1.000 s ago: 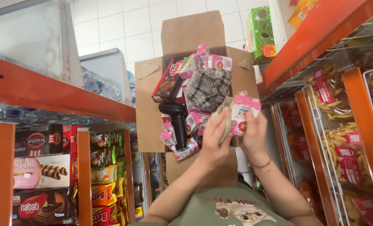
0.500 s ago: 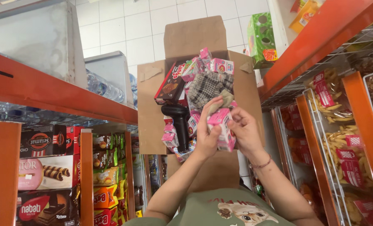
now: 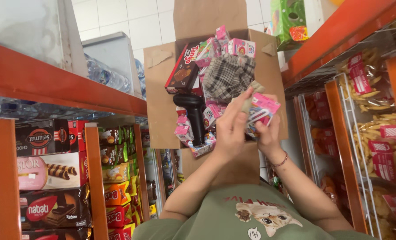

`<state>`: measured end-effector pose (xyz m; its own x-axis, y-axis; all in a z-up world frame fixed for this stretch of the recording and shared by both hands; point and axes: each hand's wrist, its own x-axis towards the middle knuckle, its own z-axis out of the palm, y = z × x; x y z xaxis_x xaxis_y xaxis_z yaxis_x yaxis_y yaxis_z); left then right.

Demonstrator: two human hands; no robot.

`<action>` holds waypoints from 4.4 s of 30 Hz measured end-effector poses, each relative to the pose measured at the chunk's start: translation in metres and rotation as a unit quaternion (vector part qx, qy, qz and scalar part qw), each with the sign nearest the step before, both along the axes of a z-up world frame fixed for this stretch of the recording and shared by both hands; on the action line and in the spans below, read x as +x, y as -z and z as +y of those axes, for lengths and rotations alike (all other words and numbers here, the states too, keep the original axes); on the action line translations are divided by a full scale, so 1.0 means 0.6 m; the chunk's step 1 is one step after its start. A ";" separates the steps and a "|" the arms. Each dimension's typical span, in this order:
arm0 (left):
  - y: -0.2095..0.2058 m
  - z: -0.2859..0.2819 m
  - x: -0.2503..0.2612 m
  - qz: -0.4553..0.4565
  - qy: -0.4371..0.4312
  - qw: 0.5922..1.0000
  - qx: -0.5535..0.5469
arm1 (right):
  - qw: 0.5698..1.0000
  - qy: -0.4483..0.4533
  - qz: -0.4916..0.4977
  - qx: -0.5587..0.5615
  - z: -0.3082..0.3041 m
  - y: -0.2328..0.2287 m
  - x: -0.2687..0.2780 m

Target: The person repeatedly picks up pink milk cartons from a cardboard box, scans their barcodes with a handheld scanner, wipes them with a cloth, and places them on a refrigerated shelf. The process is repeated for multiple cartons throughout the clip.

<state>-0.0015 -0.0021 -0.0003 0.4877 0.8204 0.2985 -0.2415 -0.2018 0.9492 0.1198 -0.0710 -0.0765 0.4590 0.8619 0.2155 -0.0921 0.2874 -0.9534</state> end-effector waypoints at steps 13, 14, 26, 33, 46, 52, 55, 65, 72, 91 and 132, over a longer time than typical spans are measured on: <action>0.112 -0.026 -0.027 0.163 -0.026 0.973 0.159 | 0.983 0.045 0.170 0.045 0.012 0.040 0.012; 0.128 -0.028 -0.031 0.180 -0.027 0.966 0.184 | 0.979 0.039 0.191 0.051 0.011 0.041 0.016; 0.218 0.018 0.047 0.411 -0.052 0.824 0.387 | 0.934 0.001 0.355 0.051 0.006 0.008 0.070; 0.182 0.152 0.059 0.532 -0.094 0.764 0.352 | 0.936 -0.006 0.349 0.039 -0.023 0.050 0.079; 0.168 0.172 0.009 0.292 0.015 0.955 0.055 | 0.939 0.036 0.339 -0.044 0.027 -0.005 0.062; 0.087 0.093 0.020 0.116 0.072 0.989 0.060 | 0.970 -0.006 0.222 -0.096 0.053 -0.013 -0.001; 0.075 0.058 0.022 0.152 -0.003 0.978 0.140 | 0.972 -0.016 0.226 -0.064 0.060 -0.021 -0.011; 0.161 0.033 -0.060 0.154 0.002 0.946 0.283 | 0.938 0.003 0.347 -0.020 0.071 -0.045 0.011; 0.125 0.071 -0.040 0.001 0.035 0.987 -0.155 | 0.965 -0.083 0.247 0.031 0.046 -0.015 -0.008; 0.144 0.049 -0.049 -0.058 0.089 0.980 -0.169 | 0.955 0.000 0.291 0.052 0.041 0.020 0.031; 0.186 0.075 -0.039 0.441 -0.156 0.802 0.371 | 0.956 -0.013 0.294 -0.011 0.061 -0.033 0.030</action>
